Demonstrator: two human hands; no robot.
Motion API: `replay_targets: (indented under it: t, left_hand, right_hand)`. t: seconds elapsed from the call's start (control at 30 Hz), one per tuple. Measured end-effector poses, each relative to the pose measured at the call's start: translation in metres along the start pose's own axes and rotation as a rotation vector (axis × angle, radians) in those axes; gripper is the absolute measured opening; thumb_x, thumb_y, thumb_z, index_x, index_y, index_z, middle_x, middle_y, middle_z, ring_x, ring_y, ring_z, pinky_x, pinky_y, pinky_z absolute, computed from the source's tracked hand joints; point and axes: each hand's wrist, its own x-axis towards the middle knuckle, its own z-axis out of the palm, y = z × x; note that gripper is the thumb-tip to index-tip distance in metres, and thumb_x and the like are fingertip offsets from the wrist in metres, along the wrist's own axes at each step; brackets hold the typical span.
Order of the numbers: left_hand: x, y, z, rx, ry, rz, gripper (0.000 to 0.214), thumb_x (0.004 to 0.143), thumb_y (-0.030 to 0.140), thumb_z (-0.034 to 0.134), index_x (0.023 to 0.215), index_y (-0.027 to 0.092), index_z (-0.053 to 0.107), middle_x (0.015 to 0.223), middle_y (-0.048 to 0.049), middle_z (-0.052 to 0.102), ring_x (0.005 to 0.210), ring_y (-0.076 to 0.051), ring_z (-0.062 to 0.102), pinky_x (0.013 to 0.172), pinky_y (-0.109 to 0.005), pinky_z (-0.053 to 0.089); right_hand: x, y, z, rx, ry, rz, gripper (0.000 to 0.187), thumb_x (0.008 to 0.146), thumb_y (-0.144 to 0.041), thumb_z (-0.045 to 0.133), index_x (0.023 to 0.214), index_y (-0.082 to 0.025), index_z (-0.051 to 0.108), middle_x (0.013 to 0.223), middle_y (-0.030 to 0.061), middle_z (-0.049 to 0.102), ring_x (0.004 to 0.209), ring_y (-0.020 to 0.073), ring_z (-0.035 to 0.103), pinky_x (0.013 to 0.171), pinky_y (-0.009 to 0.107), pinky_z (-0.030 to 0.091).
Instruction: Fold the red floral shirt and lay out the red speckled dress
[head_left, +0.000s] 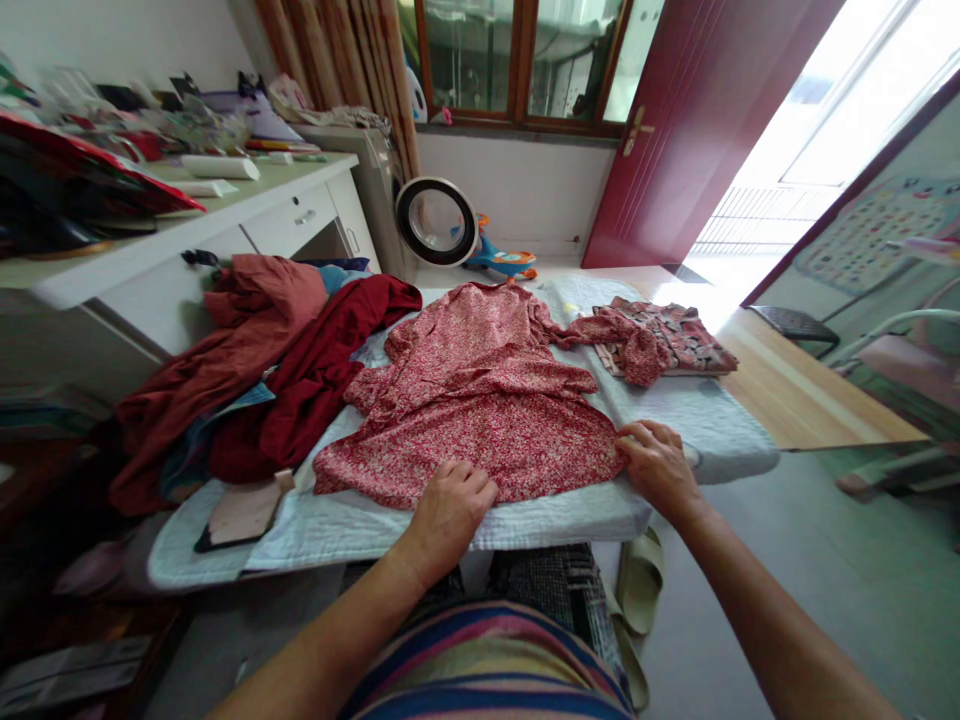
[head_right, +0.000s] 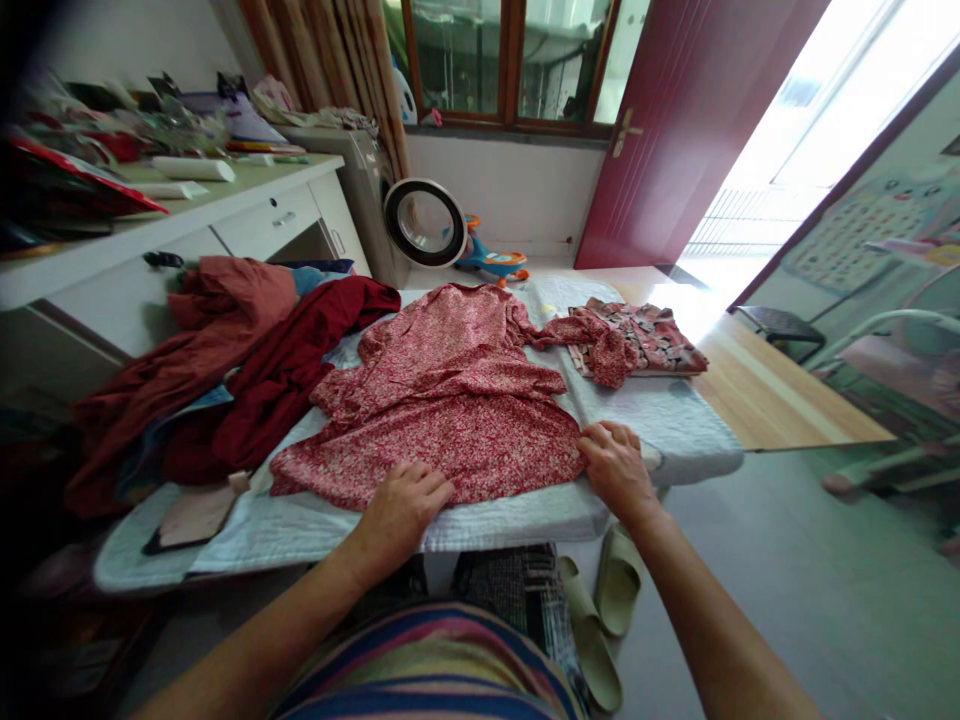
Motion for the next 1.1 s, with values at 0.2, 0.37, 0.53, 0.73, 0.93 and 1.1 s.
replay_targets:
  t: [0.2, 0.37, 0.53, 0.73, 0.93, 1.1]
  left_hand:
    - [-0.005, -0.01, 0.006, -0.102, 0.089, 0.067, 0.018, 0.094, 0.016, 0.049, 0.103, 0.021, 0.063, 0.096, -0.0063, 0.066, 0.094, -0.024, 0.054, 0.086, -0.04, 0.04]
    - [-0.005, -0.006, 0.012, -0.108, 0.018, 0.073, 0.013, 0.092, 0.016, 0.052, 0.097, 0.021, 0.062, 0.095, -0.0062, 0.063, 0.091, -0.023, 0.054, 0.079, -0.036, 0.043]
    - [-0.004, -0.001, 0.007, -0.263, -0.021, 0.054, 0.014, 0.089, 0.02, 0.057, 0.101, 0.022, 0.063, 0.102, -0.0059, 0.061, 0.096, -0.022, 0.055, 0.083, -0.035, 0.046]
    - [-0.011, -0.027, -0.006, -0.529, 0.072, 0.013, 0.018, 0.091, 0.025, 0.055, 0.105, 0.021, 0.065, 0.11, -0.0054, 0.063, 0.104, -0.019, 0.057, 0.093, -0.031, 0.046]
    - [-0.046, -0.121, -0.006, -0.06, 0.281, -0.71, 0.035, 0.088, 0.021, 0.047, 0.12, 0.013, 0.06, 0.124, -0.0155, 0.059, 0.117, -0.029, 0.054, 0.104, -0.044, 0.041]
    - [-0.066, -0.142, -0.014, -0.159, 0.124, -0.815, 0.045, 0.086, 0.023, 0.049, 0.131, 0.014, 0.049, 0.11, -0.0112, 0.067, 0.105, -0.025, 0.063, 0.095, -0.036, 0.046]
  right_hand:
    - [-0.011, 0.013, -0.014, 0.019, -0.046, -0.029, 0.018, 0.082, -0.016, 0.058, 0.077, -0.026, 0.072, 0.089, 0.0081, 0.065, 0.097, 0.0266, 0.048, 0.095, 0.043, 0.032]
    - [-0.013, 0.009, -0.022, -0.027, -0.089, 0.016, 0.019, 0.079, -0.014, 0.058, 0.07, -0.024, 0.071, 0.089, 0.0102, 0.063, 0.093, 0.0271, 0.048, 0.086, 0.042, 0.034]
    - [-0.005, -0.021, -0.029, -0.032, -0.08, 0.075, 0.019, 0.079, -0.013, 0.058, 0.076, -0.024, 0.072, 0.095, 0.0112, 0.062, 0.092, 0.0276, 0.048, 0.08, 0.041, 0.036]
    - [0.009, -0.072, -0.007, 0.315, -0.013, -0.069, 0.024, 0.088, -0.013, 0.05, 0.102, -0.023, 0.067, 0.103, 0.0085, 0.06, 0.097, 0.0242, 0.052, 0.09, 0.038, 0.043]
    - [0.03, -0.098, 0.007, 0.346, -0.087, -0.091, 0.015, 0.092, -0.02, 0.052, 0.088, -0.021, 0.066, 0.091, 0.0082, 0.061, 0.089, 0.0239, 0.056, 0.087, 0.04, 0.045]
    - [0.056, -0.142, 0.016, 0.514, -0.015, -0.172, 0.026, 0.091, -0.027, 0.056, 0.116, -0.022, 0.061, 0.123, 0.0105, 0.06, 0.114, 0.0275, 0.052, 0.1, 0.046, 0.042]
